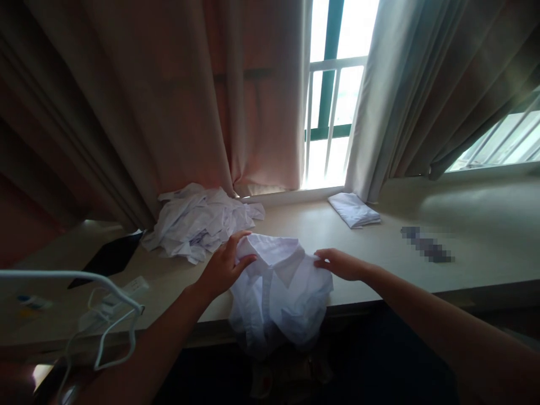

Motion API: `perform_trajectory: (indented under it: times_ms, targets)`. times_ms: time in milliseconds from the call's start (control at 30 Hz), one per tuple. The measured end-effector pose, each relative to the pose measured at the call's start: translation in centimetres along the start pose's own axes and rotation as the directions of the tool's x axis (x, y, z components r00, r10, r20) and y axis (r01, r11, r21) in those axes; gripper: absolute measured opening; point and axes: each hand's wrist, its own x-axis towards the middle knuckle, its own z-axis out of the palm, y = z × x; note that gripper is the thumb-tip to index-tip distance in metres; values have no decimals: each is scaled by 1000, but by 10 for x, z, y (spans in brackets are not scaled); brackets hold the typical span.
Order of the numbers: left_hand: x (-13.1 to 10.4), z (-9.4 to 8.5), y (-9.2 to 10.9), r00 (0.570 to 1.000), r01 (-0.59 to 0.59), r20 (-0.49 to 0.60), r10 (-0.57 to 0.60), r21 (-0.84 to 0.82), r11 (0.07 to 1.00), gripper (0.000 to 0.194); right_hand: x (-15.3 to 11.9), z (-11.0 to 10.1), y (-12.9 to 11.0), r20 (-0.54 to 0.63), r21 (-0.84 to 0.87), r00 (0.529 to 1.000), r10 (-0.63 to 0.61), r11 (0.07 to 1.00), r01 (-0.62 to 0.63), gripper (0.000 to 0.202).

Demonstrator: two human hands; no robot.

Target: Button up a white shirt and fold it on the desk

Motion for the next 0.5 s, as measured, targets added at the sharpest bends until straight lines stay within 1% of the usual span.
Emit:
perform_trajectory:
  times_ms: [33,67,100,133,167,200,267,333,400,433,467,500]
  targets:
    - [0,-3,-2,1000,-19,20,18,54,998,63,3,-5,0,-120,-7,993,-9,1000,8,37]
    - [1,-7,-3,999,-42,33,38,108,993,69,5,-12,-3,-236,-20,971,-20,1000,15,37]
    - [3,-12,-2,997,-67,40,62,156,986,74,7,-21,-8,-343,-47,939,-38,999,23,37]
    - [6,-19,-1,996,-89,39,83,193,977,78,9,-32,-16,-438,-92,896,-73,995,36,36]
    - [11,-27,2,995,-97,26,94,221,970,80,10,-45,-26,-511,-151,850,-125,987,54,34]
    - [17,-36,6,996,-88,4,90,243,966,83,10,-58,-38,-561,-218,806,-187,973,74,33]
    - [33,-60,15,998,-26,-54,42,274,961,87,8,-86,-65,-603,-372,727,-328,922,107,33]
    - [53,-88,23,995,43,-99,-15,289,956,89,4,-115,-93,-612,-506,651,-449,855,115,34]
    - [73,-116,28,994,51,-104,-24,265,963,88,-2,-143,-118,-617,-629,553,-560,773,81,35]
    - [81,-129,29,996,44,-79,-27,233,971,84,-5,-156,-129,-609,-685,502,-614,726,58,34]
    - [88,-140,29,999,44,-15,-42,182,982,75,-8,-168,-138,-597,-733,449,-664,680,31,34]
    - [92,-150,29,995,74,56,-81,120,990,64,-11,-178,-145,-587,-770,398,-705,638,-4,34]
